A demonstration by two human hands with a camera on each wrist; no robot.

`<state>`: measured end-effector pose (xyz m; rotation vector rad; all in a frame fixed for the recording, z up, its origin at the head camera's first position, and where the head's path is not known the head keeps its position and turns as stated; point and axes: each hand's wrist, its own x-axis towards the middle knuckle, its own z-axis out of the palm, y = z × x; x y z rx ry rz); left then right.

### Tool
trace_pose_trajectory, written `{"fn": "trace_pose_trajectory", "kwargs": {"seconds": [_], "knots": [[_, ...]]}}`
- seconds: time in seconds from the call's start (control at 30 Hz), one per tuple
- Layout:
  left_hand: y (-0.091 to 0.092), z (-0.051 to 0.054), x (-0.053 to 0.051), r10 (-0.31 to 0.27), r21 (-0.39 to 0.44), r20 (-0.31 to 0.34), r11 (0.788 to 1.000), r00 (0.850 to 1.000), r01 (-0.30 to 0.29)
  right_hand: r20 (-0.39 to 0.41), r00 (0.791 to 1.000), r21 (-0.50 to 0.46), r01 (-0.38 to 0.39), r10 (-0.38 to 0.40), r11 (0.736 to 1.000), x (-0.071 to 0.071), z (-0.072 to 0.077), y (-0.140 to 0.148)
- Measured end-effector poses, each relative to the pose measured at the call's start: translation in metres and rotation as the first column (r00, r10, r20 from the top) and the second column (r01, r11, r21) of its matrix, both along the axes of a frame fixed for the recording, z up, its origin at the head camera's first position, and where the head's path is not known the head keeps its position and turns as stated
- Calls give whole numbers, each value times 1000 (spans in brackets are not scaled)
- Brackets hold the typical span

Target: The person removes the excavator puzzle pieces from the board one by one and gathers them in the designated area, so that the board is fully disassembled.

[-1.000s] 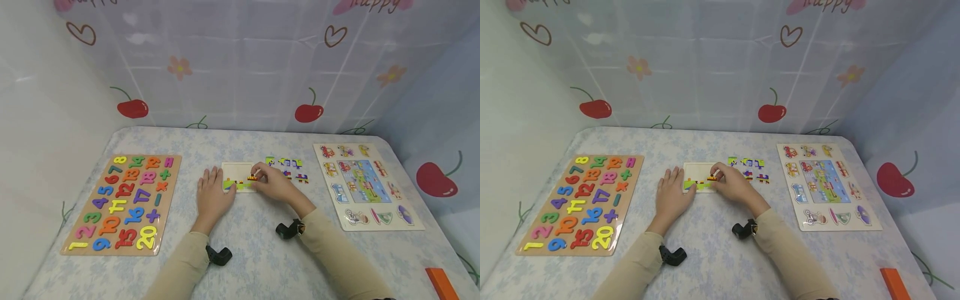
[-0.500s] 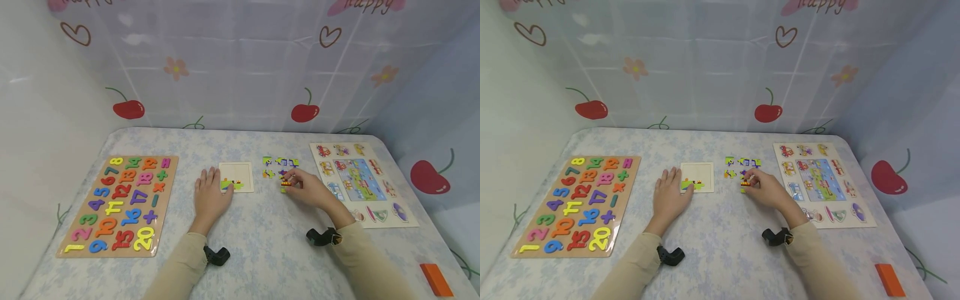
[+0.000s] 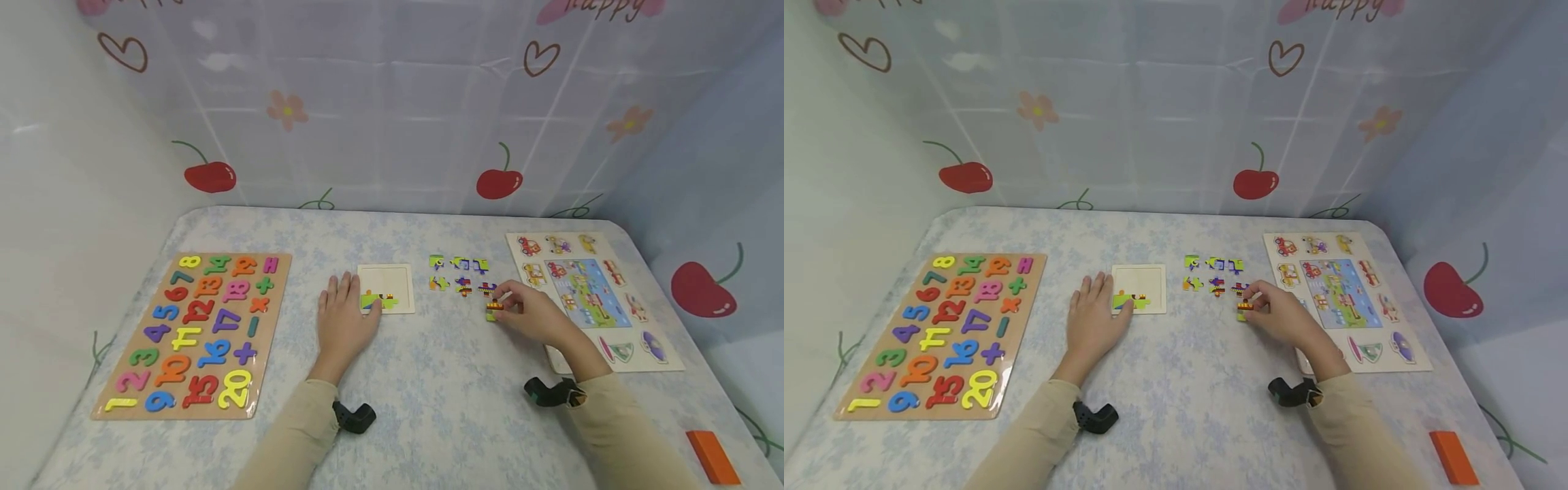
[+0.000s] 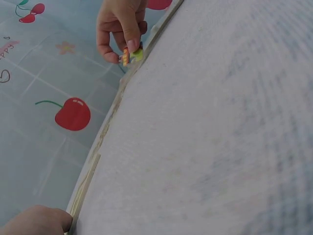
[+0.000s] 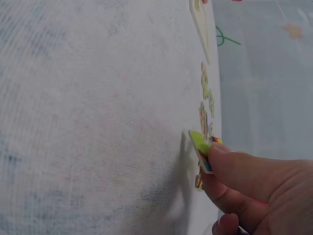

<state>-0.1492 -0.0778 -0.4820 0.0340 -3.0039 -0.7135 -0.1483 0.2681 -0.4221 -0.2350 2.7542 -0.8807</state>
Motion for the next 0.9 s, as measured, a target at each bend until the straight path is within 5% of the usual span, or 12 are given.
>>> {"fn": "trace_pose_trajectory", "kwargs": {"seconds": [0.27,0.6,0.9], "knots": [[0,0,0,5,4,0,1000,1000,-5,27,1000,80,-2,0,997,-2,-3,0],[0,0,0,3,6,-12,1000,1000,-3,-99,994,225,-10,33,974,0,-3,-3],[-1,1,0,-4,6,-2,1000,1000,4,-148,987,97,-55,69,994,-4,-8,-15]]}}
